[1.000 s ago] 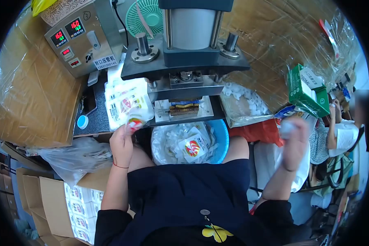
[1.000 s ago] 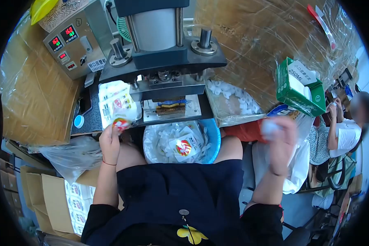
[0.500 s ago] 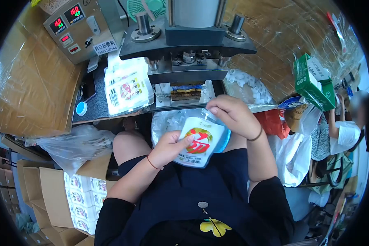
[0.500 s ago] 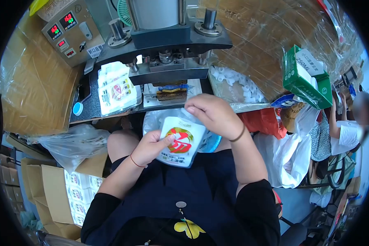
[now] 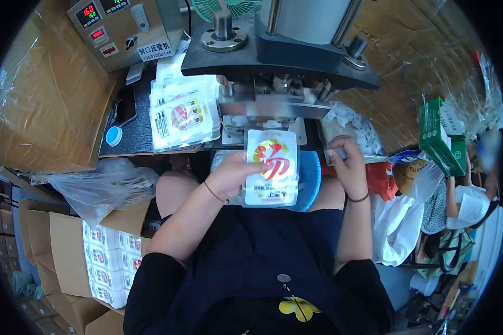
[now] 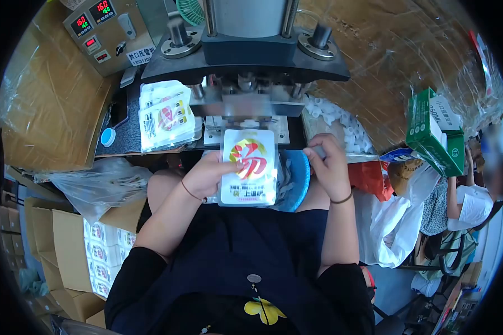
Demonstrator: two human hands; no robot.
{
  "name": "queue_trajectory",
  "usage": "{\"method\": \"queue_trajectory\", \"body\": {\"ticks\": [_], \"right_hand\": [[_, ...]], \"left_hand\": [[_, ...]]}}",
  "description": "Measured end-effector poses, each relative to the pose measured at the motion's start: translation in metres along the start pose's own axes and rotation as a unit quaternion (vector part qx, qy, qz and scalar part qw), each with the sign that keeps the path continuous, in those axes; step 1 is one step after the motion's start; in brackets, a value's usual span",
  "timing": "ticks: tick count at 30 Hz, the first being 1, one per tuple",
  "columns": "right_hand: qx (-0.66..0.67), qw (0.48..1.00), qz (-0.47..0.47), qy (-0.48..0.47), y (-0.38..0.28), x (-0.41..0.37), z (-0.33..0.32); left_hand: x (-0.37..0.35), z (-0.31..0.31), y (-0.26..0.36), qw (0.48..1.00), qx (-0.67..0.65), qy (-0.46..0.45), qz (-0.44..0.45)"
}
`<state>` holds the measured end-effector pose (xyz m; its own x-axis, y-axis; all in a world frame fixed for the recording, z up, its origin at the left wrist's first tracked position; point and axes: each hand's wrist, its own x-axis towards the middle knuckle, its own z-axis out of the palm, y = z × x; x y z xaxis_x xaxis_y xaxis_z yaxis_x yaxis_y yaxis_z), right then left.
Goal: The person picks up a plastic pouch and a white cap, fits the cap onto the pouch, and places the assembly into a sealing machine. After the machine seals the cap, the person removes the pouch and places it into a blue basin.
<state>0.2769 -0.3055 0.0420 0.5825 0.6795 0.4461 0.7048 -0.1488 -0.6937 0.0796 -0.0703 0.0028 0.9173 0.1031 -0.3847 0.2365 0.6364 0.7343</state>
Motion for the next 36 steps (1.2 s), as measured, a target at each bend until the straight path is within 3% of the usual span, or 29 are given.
{"method": "queue_trajectory", "body": {"ticks": [2, 4, 5, 7, 8, 9, 11, 12, 13, 15, 17, 18, 19, 21, 22, 23, 25, 27, 29, 31, 33, 34, 36], "right_hand": [[0.053, 0.998, -0.025, 0.030, 0.002, -0.009, 0.016], [0.099, 0.993, 0.060, -0.022, -0.009, -0.018, 0.014], [0.123, 0.986, 0.103, -0.047, -0.016, -0.021, 0.012], [0.064, 0.985, 0.137, -0.087, -0.023, -0.025, 0.005], [0.027, 0.987, 0.128, -0.092, -0.020, -0.028, 0.002], [-0.010, 0.988, 0.118, -0.098, -0.019, -0.030, 0.001], [-0.025, 0.996, 0.066, -0.060, -0.023, -0.030, 0.000], [-0.032, 0.998, 0.038, -0.040, -0.025, -0.027, 0.000], [-0.058, 0.998, -0.007, -0.017, -0.026, -0.023, -0.002], [-0.111, 0.989, -0.093, 0.033, -0.026, -0.019, -0.007], [-0.071, 0.993, -0.041, 0.080, -0.024, -0.022, -0.008], [-0.033, 0.995, 0.005, 0.094, -0.025, -0.022, -0.003], [0.005, 0.993, 0.050, 0.109, -0.027, -0.021, 0.003], [-0.035, 0.998, -0.031, 0.046, -0.034, -0.015, 0.025], [-0.060, 0.996, -0.050, -0.035, -0.045, -0.013, 0.033], [-0.022, 0.990, -0.114, -0.080, -0.051, -0.010, 0.047], [0.017, 0.980, -0.124, -0.155, -0.068, -0.004, 0.056], [0.092, 0.990, -0.084, -0.066, -0.073, 0.004, 0.052], [0.210, 0.977, 0.021, 0.006, -0.082, 0.011, 0.049], [0.060, 0.993, -0.092, -0.050, -0.090, 0.024, 0.045], [-0.017, 0.987, -0.142, -0.079, -0.083, 0.030, 0.039], [-0.056, 0.980, -0.167, -0.095, -0.080, 0.032, 0.035], [-0.005, 0.983, -0.105, -0.151, -0.076, 0.029, 0.027]], "left_hand": [[0.001, -0.002, 0.008, 0.999, -0.029, -0.019, 0.008], [0.003, -0.005, 0.005, 0.999, -0.030, -0.017, 0.008], [0.002, -0.008, 0.007, 0.993, 0.066, 0.065, 0.078], [-0.005, -0.019, 0.019, 0.918, 0.251, 0.224, 0.212], [0.002, -0.041, 0.027, 0.818, 0.310, 0.315, 0.367], [0.005, -0.067, 0.036, 0.681, 0.357, 0.392, 0.505], [-0.020, -0.089, 0.057, 0.419, 0.701, 0.429, 0.387], [-0.023, -0.105, 0.043, 0.462, 0.758, 0.362, 0.284], [-0.036, -0.093, 0.032, 0.418, 0.812, 0.330, 0.239], [-0.063, -0.077, 0.018, 0.420, 0.818, 0.294, 0.261], [-0.070, -0.102, 0.008, 0.476, 0.767, 0.268, 0.337], [-0.078, -0.084, 0.011, 0.529, 0.696, 0.311, 0.373], [-0.080, -0.077, 0.011, 0.620, 0.622, 0.309, 0.366], [-0.079, -0.067, 0.011, 0.773, 0.447, 0.292, 0.342], [-0.071, -0.057, 0.004, 0.862, 0.280, 0.242, 0.347], [-0.076, -0.053, 0.007, 0.873, 0.335, 0.185, 0.303], [-0.072, -0.031, 0.000, 0.907, 0.306, 0.138, 0.254], [-0.061, -0.025, -0.009, 0.899, 0.354, 0.121, 0.229], [-0.054, -0.014, -0.019, 0.911, 0.345, 0.097, 0.205], [-0.050, 0.001, -0.023, 0.936, 0.288, 0.069, 0.193], [-0.048, 0.002, -0.027, 0.940, 0.310, 0.036, 0.134], [-0.049, 0.006, -0.030, 0.965, 0.237, 0.007, 0.115], [-0.047, 0.019, -0.036, 0.987, 0.134, -0.044, 0.074]]}}
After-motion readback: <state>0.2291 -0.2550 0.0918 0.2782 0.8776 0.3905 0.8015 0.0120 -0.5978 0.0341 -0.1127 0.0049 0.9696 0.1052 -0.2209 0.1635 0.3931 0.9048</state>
